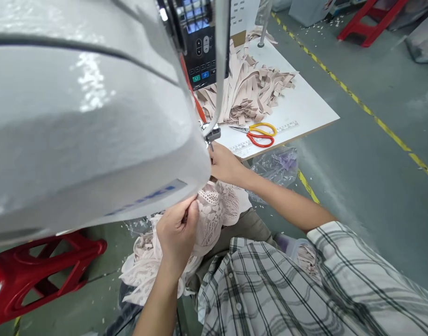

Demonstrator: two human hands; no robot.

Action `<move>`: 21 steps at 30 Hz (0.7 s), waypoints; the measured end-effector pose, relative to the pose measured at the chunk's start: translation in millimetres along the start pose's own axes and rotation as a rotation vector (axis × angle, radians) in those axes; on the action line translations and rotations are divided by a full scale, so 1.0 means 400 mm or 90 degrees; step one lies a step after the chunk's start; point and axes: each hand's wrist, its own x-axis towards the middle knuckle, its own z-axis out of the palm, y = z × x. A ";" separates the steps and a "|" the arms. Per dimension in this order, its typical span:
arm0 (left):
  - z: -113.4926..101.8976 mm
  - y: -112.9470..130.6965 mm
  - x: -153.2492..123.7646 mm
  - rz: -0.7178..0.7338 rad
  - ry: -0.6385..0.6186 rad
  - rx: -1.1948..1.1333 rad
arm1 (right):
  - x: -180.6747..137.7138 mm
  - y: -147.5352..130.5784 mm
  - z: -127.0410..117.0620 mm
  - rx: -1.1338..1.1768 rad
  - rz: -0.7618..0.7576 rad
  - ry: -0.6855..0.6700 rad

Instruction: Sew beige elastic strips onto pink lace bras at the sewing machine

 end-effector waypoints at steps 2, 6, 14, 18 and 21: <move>0.002 0.002 -0.001 -0.004 0.003 -0.007 | -0.003 0.003 -0.001 0.002 -0.005 0.000; 0.005 0.007 -0.004 -0.006 0.009 -0.014 | -0.006 0.013 -0.001 0.001 -0.017 0.002; 0.005 0.016 -0.007 -0.027 0.021 -0.013 | -0.009 0.012 0.001 -0.008 -0.015 0.006; 0.005 0.015 -0.011 -0.029 0.044 -0.002 | -0.007 0.009 0.004 -0.005 -0.010 0.012; 0.003 0.015 -0.011 -0.028 0.059 0.002 | -0.007 0.004 0.006 -0.002 0.009 0.017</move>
